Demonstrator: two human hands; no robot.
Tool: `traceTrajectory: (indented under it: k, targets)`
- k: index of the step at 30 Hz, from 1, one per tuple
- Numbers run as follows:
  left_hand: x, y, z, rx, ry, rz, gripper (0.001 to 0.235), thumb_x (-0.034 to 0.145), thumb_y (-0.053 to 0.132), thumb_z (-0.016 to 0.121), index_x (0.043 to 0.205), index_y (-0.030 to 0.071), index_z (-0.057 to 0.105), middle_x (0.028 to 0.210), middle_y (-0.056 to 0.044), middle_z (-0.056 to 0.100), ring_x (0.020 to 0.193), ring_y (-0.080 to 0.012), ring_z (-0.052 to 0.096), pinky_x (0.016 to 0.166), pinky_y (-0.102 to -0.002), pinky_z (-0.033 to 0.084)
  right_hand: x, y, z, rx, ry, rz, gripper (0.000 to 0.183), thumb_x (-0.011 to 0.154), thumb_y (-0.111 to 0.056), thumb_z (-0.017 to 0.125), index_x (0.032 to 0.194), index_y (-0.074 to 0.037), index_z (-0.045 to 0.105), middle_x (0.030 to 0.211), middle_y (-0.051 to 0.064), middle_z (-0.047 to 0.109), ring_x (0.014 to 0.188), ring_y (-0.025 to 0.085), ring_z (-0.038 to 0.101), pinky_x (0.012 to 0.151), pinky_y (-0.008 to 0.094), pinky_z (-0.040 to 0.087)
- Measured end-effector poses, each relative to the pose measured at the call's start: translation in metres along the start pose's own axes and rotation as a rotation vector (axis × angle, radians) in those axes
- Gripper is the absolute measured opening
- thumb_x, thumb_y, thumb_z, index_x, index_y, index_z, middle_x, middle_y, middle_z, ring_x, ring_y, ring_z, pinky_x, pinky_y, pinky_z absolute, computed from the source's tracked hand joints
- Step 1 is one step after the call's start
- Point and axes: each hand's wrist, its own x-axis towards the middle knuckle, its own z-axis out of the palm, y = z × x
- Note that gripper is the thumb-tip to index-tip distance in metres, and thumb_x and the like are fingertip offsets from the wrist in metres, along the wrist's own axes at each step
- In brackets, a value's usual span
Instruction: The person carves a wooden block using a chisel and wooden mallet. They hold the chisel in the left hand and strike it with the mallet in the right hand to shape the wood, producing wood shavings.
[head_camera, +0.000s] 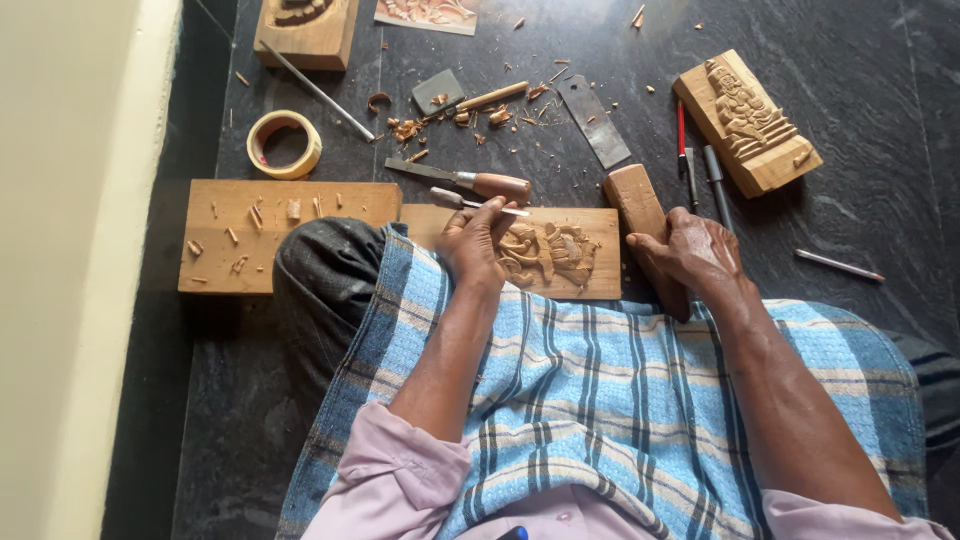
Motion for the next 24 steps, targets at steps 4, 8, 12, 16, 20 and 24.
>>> traceTrajectory:
  k: [4, 8, 12, 16, 20, 24]
  targets:
    - [-0.006, 0.005, 0.005, 0.019, -0.051, -0.068, 0.016, 0.083, -0.011, 0.069, 0.09, 0.002, 0.064, 0.092, -0.018, 0.076, 0.083, -0.0273, 0.078, 0.073, -0.028, 0.068, -0.007, -0.007, -0.008, -0.177, 0.145, -0.084, 0.059, 0.087, -0.061, 0.07, 0.108, -0.006, 0.069, 0.094, 0.018, 0.073, 0.083, 0.028, 0.072, 0.068, 0.042, 0.06]
    - [-0.01, 0.002, 0.011, 0.207, -0.168, 0.095, 0.018, 0.083, -0.011, 0.069, 0.095, 0.002, 0.063, 0.093, -0.016, 0.076, 0.085, -0.026, 0.077, 0.072, -0.03, 0.069, -0.021, -0.029, -0.009, -0.17, 0.477, -0.37, 0.041, 0.106, -0.051, 0.063, 0.106, -0.011, 0.072, 0.094, 0.012, 0.075, 0.077, 0.022, 0.07, 0.062, 0.035, 0.058]
    - [-0.014, -0.015, 0.014, 0.345, -0.458, 0.539, 0.02, 0.088, -0.013, 0.072, 0.1, 0.002, 0.065, 0.098, -0.016, 0.075, 0.093, -0.0227, 0.078, 0.082, -0.029, 0.068, -0.02, -0.075, 0.032, 0.858, 0.098, -0.499, 0.021, 0.097, -0.02, 0.063, 0.112, -0.01, 0.073, 0.107, 0.008, 0.076, 0.084, 0.016, 0.074, 0.063, 0.029, 0.064]
    - [-0.025, -0.016, 0.02, 0.2, -0.423, 0.359, 0.037, 0.084, -0.011, 0.072, 0.116, 0.007, 0.062, 0.098, -0.013, 0.075, 0.092, -0.0183, 0.077, 0.08, -0.028, 0.066, -0.015, -0.083, 0.059, 1.129, 0.069, -0.564, 0.021, 0.097, -0.016, 0.068, 0.115, -0.007, 0.073, 0.104, 0.009, 0.077, 0.092, 0.014, 0.074, 0.081, 0.028, 0.061]
    - [-0.037, -0.002, 0.015, 0.284, -0.489, 0.276, 0.028, 0.086, -0.003, 0.074, 0.114, 0.0, 0.071, 0.102, -0.012, 0.077, 0.095, -0.018, 0.077, 0.083, -0.029, 0.065, -0.012, -0.068, 0.055, 1.283, -0.102, -0.522, 0.022, 0.095, -0.019, 0.071, 0.112, -0.006, 0.075, 0.096, 0.008, 0.079, 0.084, 0.013, 0.074, 0.076, 0.027, 0.063]
    - [-0.037, 0.01, 0.007, 0.401, -0.515, 0.045, 0.016, 0.091, 0.009, 0.076, 0.104, 0.0, 0.076, 0.104, -0.007, 0.077, 0.095, -0.0141, 0.073, 0.082, -0.026, 0.061, -0.013, -0.068, 0.047, 1.408, -0.254, -0.584, 0.026, 0.094, -0.021, 0.073, 0.113, -0.004, 0.076, 0.095, 0.008, 0.078, 0.083, 0.012, 0.073, 0.073, 0.025, 0.061]
